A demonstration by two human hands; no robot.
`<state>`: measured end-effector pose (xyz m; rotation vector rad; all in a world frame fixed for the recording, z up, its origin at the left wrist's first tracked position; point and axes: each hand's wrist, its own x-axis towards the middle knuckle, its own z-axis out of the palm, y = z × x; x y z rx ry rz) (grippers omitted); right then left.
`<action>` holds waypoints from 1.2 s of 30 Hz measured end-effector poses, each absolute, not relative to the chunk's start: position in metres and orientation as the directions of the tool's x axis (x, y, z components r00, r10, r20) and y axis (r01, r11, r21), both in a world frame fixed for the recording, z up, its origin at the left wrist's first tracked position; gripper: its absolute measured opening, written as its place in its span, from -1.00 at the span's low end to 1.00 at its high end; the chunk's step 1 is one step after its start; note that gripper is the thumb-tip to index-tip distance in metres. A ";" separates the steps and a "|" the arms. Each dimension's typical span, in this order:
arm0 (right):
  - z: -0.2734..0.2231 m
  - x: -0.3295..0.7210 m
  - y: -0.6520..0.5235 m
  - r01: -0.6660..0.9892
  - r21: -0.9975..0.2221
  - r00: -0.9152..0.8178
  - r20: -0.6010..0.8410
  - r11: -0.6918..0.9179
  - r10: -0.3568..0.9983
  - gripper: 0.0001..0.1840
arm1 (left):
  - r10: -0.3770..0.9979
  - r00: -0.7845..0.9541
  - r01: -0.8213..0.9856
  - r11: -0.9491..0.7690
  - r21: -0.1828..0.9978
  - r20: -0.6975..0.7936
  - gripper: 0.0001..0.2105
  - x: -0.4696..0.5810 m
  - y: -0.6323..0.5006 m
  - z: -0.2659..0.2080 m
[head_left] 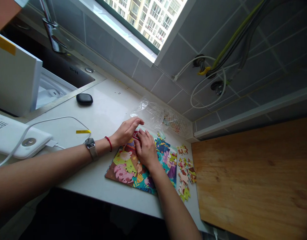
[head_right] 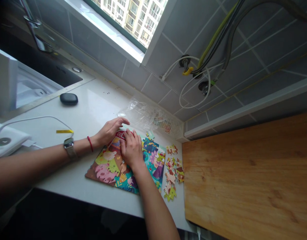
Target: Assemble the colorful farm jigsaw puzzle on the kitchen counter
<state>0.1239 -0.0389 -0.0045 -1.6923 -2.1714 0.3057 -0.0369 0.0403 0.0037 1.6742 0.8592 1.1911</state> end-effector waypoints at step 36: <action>0.031 0.176 -0.068 0.735 -0.545 -0.222 0.367 0.402 0.903 -0.69 | 0.775 0.561 0.400 -0.562 0.724 0.292 -0.23 -0.043 0.035 -0.021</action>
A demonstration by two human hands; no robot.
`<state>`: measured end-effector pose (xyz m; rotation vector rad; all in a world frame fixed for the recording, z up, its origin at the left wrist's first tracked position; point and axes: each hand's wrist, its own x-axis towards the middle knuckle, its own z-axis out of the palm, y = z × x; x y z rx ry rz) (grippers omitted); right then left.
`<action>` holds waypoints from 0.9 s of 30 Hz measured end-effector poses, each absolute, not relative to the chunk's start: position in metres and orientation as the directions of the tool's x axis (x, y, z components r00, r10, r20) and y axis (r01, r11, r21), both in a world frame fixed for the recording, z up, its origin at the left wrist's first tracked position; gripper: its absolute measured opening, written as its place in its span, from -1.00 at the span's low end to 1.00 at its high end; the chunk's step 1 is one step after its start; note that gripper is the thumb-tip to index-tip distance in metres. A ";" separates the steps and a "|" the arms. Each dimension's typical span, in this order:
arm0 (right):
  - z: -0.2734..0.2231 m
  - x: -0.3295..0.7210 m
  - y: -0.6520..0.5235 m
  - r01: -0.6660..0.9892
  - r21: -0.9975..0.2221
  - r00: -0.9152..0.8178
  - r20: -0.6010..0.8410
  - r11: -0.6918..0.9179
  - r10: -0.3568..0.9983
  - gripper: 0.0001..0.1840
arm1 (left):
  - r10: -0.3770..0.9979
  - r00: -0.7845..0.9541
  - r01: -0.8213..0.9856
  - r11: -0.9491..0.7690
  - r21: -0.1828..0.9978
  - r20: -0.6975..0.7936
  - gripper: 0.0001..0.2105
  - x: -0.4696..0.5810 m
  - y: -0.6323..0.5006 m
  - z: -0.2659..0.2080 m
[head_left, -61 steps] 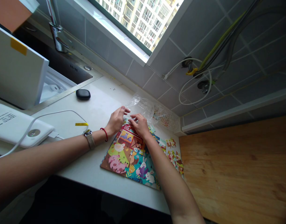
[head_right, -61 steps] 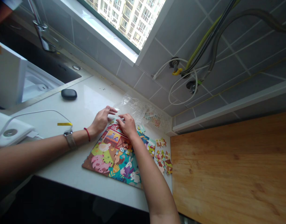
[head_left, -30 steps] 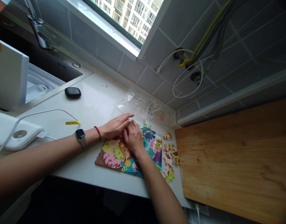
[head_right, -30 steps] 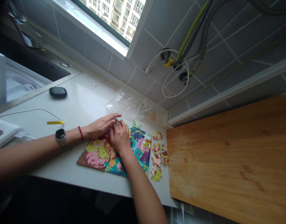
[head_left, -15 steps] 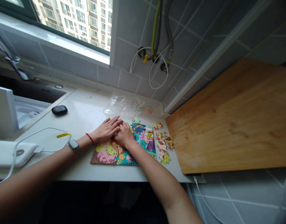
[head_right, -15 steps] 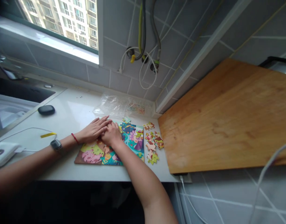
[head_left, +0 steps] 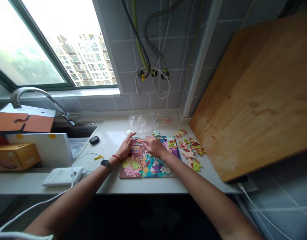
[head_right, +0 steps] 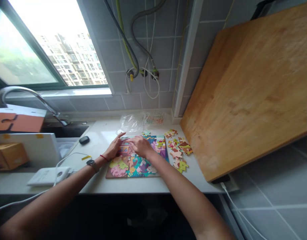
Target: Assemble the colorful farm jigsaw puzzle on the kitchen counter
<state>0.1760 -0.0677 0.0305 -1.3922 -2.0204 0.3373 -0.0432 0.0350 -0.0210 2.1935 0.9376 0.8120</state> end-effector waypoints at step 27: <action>0.007 0.324 -0.189 0.493 -0.841 0.467 0.472 0.223 0.748 -0.61 | 0.909 0.346 0.267 -0.334 0.904 0.234 -0.25 -0.039 0.042 -0.020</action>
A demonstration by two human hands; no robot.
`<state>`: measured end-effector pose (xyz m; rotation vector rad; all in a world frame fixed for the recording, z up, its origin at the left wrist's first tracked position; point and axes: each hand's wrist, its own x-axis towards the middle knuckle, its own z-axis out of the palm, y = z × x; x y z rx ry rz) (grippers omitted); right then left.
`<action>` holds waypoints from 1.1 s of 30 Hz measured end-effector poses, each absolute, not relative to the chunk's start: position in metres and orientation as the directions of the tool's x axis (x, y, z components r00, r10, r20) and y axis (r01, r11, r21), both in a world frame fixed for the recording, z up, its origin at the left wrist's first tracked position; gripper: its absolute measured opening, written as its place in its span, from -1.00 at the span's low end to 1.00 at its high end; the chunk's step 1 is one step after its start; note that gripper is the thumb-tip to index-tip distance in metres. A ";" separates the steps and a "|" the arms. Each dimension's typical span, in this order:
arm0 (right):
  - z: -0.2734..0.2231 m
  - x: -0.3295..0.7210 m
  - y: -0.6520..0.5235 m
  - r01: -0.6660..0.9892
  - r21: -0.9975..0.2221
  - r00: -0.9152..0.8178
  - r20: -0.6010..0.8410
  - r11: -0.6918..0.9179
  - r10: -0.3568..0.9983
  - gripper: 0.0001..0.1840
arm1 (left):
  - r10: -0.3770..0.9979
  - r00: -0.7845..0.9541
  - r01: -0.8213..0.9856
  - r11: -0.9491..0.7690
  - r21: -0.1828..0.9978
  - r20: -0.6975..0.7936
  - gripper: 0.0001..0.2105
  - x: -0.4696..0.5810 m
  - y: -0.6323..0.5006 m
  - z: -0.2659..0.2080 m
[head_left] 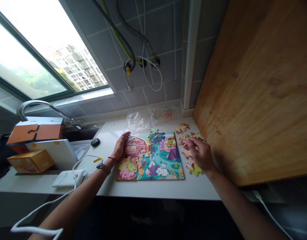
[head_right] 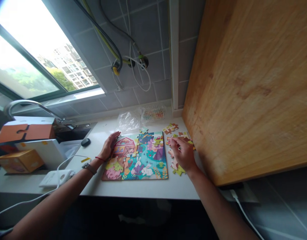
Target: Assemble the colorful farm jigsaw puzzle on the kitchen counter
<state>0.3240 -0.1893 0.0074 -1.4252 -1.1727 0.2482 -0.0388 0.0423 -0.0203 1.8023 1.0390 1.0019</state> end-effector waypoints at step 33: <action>0.005 0.335 -0.180 0.136 -0.956 0.767 0.268 0.260 0.583 -0.31 | 0.302 0.931 0.205 -0.897 0.392 0.204 -0.25 0.192 -0.046 0.021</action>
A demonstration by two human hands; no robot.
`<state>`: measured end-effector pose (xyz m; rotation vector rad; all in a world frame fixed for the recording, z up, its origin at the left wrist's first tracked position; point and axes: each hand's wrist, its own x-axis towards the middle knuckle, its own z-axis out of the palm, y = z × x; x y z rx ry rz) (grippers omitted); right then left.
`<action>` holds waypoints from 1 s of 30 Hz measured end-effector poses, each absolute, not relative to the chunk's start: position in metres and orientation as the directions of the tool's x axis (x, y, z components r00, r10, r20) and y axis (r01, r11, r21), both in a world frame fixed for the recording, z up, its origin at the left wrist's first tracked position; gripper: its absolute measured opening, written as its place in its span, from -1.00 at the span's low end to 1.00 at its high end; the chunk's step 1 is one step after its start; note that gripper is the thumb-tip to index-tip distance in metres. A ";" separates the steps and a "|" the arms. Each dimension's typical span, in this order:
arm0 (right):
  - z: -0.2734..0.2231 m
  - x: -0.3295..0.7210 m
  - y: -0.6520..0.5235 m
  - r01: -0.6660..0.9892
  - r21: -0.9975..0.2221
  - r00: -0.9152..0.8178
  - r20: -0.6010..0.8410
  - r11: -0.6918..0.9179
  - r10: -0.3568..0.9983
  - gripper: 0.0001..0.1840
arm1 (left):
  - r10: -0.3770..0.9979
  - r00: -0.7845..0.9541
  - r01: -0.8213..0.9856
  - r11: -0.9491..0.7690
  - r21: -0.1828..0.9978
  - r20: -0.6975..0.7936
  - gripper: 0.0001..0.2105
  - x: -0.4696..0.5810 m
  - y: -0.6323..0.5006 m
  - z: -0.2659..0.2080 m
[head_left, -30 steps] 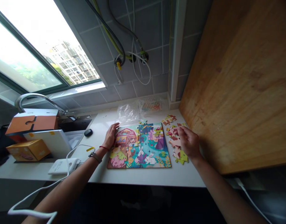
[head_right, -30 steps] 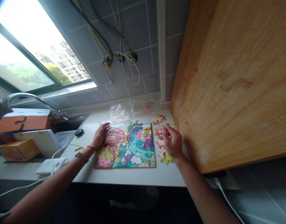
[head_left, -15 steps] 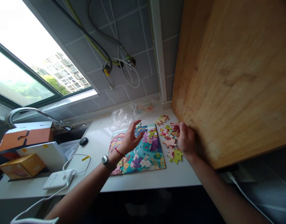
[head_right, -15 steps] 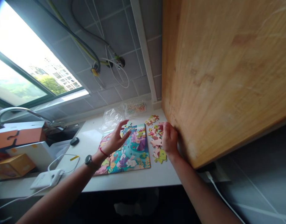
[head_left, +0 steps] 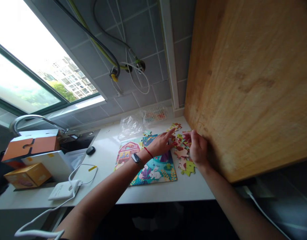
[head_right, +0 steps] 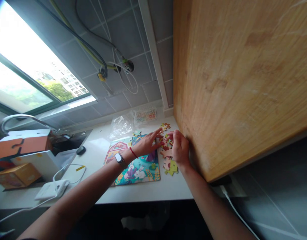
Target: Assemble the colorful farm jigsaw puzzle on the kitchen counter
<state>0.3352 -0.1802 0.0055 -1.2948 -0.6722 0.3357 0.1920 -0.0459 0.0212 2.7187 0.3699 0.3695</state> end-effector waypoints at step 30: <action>0.008 0.328 -0.182 0.145 -0.971 0.672 0.238 0.191 0.701 -0.34 | 0.540 0.790 0.405 -0.815 0.415 0.289 -0.42 0.025 -0.061 0.016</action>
